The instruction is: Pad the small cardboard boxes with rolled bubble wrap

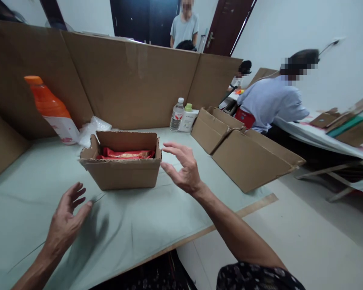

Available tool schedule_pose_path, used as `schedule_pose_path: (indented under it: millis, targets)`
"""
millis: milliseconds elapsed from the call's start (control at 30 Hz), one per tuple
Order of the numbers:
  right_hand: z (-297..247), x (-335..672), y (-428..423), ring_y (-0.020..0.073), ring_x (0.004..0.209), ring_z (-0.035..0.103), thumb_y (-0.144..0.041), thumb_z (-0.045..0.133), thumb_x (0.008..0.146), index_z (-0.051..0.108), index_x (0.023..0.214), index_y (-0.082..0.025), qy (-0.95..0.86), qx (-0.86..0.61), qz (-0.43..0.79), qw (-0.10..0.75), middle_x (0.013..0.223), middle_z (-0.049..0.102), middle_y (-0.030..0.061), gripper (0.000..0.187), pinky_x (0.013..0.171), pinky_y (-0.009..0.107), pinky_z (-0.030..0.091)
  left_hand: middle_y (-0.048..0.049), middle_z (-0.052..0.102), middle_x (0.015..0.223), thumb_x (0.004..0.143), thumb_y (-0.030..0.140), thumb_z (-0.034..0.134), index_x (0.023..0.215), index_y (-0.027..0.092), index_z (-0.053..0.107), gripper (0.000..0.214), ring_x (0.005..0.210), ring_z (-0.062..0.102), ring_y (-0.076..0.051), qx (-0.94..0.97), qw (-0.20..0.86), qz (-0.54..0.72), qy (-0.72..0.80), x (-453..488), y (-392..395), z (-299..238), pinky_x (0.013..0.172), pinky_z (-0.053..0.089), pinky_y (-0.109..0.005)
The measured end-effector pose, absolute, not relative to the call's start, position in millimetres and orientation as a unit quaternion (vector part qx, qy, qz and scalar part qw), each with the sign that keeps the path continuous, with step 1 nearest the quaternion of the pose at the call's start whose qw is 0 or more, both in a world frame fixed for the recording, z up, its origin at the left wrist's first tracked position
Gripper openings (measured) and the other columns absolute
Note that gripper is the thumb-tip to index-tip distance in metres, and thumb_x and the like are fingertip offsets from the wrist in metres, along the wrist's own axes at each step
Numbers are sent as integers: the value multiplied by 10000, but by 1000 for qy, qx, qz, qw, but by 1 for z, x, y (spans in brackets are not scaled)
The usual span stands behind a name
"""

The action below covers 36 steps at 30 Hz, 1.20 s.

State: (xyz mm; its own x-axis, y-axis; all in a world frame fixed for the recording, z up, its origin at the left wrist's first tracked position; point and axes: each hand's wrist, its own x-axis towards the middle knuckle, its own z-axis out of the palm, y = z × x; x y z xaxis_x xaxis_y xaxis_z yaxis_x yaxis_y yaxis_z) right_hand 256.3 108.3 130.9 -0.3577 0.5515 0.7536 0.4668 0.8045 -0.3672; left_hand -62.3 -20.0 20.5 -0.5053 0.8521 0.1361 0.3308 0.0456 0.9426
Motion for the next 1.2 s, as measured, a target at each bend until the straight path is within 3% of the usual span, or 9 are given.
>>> schedule_pose_path:
  millis: [67,233,367,500,667,833,1000,1100,1200]
  targets:
    - [106,267,109,288,1212,644,-440,613,963,661,1258,-245,-790,-362,143,473,1338,676,115,357,1014,473,502,-157,529,1503,800,542,690,1481,233,459,782,1316,572,-338,427,264,538,677,-64,-13,22,1092,505,-564]
    - [51,259,107,281,1155,650,-449,658,891,537,1423,-225,-792,-381,307,366,1383,633,135,590,928,446,563,-141,544,1465,776,495,720,1457,248,476,765,1353,549,-326,430,312,549,646,-51,13,31,1019,572,-474]
    - [33,249,95,291,1198,628,-380,638,893,499,1436,-220,-789,-381,278,393,1381,624,141,583,960,450,561,-134,598,1382,768,478,724,1353,230,543,661,1201,655,-295,414,303,585,627,-38,18,27,922,617,-403]
    - [16,260,75,339,1305,577,-351,640,894,499,1414,-236,-811,-385,198,394,1419,593,162,551,1052,521,523,-109,588,1383,794,462,734,1357,280,504,635,1064,712,-244,389,330,589,626,-31,-10,3,900,625,-360]
    - [13,264,71,346,1264,602,-347,653,875,499,1403,-225,-814,-392,184,387,1390,609,172,564,1039,529,531,-88,583,1356,827,428,715,1373,310,487,603,1161,672,-253,401,313,577,639,-25,-28,0,1010,584,-404]
    - [26,256,119,289,1166,643,-341,651,867,524,1373,-205,-787,-395,243,407,1323,650,144,539,945,451,573,-134,524,1461,794,423,718,1454,260,431,737,1361,541,-312,434,327,572,614,-20,29,20,1067,548,-457]
    - [23,259,163,297,1227,635,-357,644,839,480,1466,-194,-759,-424,294,398,1431,606,158,668,957,482,577,-169,432,1570,789,389,697,1525,223,335,836,1440,458,-322,483,328,558,590,-17,77,18,1123,491,-501]
    - [20,274,152,313,1239,646,-349,630,874,612,1349,-201,-780,-458,263,336,1386,651,154,498,970,512,576,-191,437,1565,863,334,647,1567,207,295,797,1423,475,-324,512,244,526,634,-15,57,13,1155,444,-544]
    - [17,278,118,322,1199,675,-309,596,919,726,1149,-211,-814,-461,176,306,1289,711,150,282,993,557,559,-178,487,1524,926,266,583,1529,229,386,635,1397,503,-319,606,137,459,635,-4,18,18,1137,453,-553]
